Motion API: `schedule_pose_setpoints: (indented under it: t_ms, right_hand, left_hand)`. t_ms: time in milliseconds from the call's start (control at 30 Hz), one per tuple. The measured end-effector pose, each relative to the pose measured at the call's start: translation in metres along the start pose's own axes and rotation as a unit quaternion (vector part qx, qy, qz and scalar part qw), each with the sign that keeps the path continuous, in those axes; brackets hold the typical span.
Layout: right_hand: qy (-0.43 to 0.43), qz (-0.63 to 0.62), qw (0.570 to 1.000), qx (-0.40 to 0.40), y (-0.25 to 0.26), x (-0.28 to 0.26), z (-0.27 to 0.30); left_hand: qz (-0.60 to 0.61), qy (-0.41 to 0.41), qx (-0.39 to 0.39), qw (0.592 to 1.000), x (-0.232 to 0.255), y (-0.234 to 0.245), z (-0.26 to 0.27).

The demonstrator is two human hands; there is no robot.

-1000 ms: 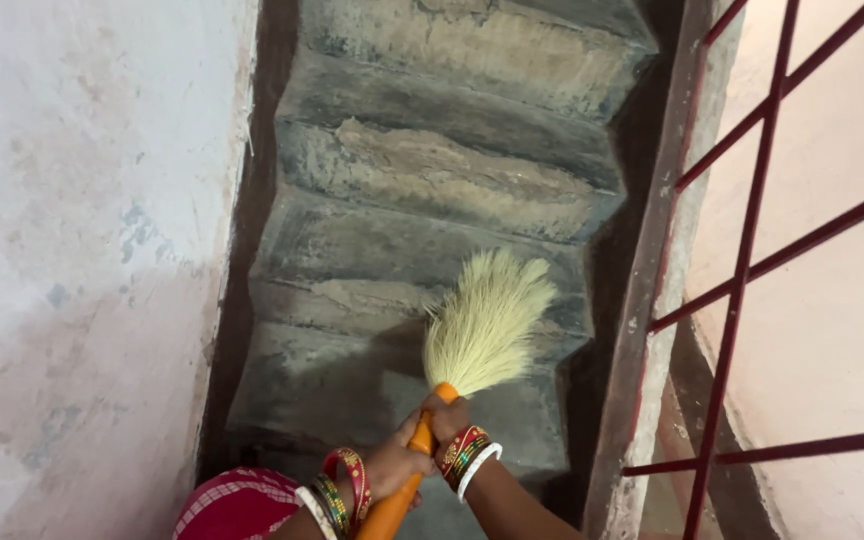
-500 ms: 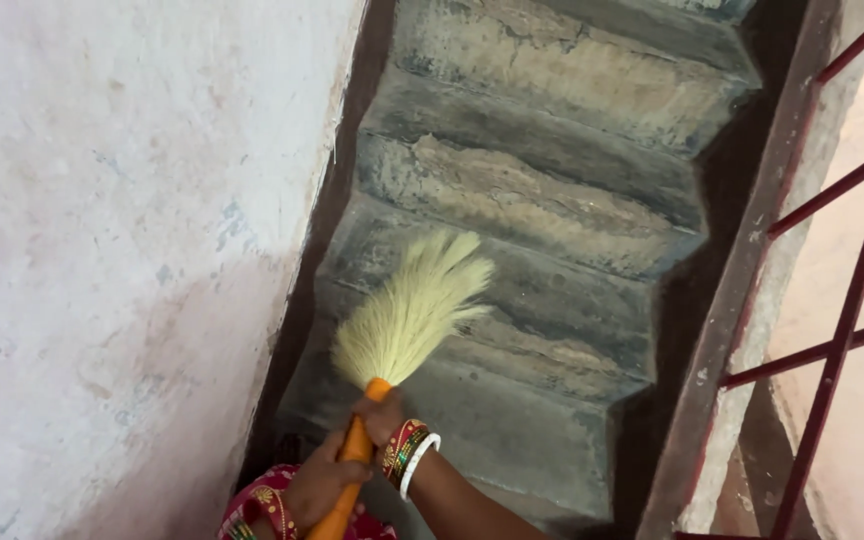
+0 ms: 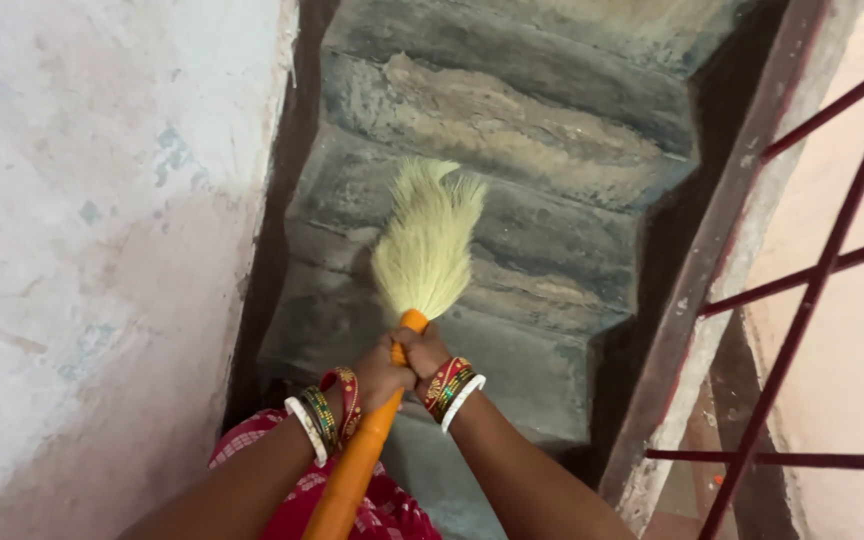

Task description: The person sweeps concrete stairs by hand using a hand broom, moving dirt down several steps.

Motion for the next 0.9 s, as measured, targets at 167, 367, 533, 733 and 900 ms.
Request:
schedule_pose_setpoints:
  t_ms: [167, 367, 533, 733, 900]
  right_hand:
    - [0.002, 0.007, 0.998, 0.067, 0.043, -0.013, 0.006]
    - [-0.007, 0.039, 0.997, 0.066, 0.048, 0.024, -0.004]
    - [-0.014, 0.052, 0.999, -0.006, -0.010, 0.075, -0.023]
    - [-0.016, 0.047, 0.998, -0.032, -0.063, 0.109, -0.015]
    - [-0.020, 0.003, 1.000, 0.011, -0.029, 0.089, -0.013]
  left_hand:
    - [-0.026, 0.005, -0.024, 0.999, -0.012, -0.033, -0.038]
    - [-0.015, -0.006, -0.037, 0.999, -0.030, -0.026, -0.035]
    - [-0.069, 0.041, 0.012, 0.997, -0.040, 0.035, 0.020]
    - [-0.051, -0.086, 0.054, 0.993, -0.076, 0.078, 0.039]
    - [-0.121, 0.049, 0.061, 0.990, -0.080, 0.056, 0.025]
Point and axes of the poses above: each hand's wrist, its own z-axis away from the middle knuckle, its own y-axis out of the back of the hand, x = y × z, the point moved 7 cm from there along -z, towards the middle knuckle, and after that the axes turned 8 degrees about y, right-handed, at the moved point
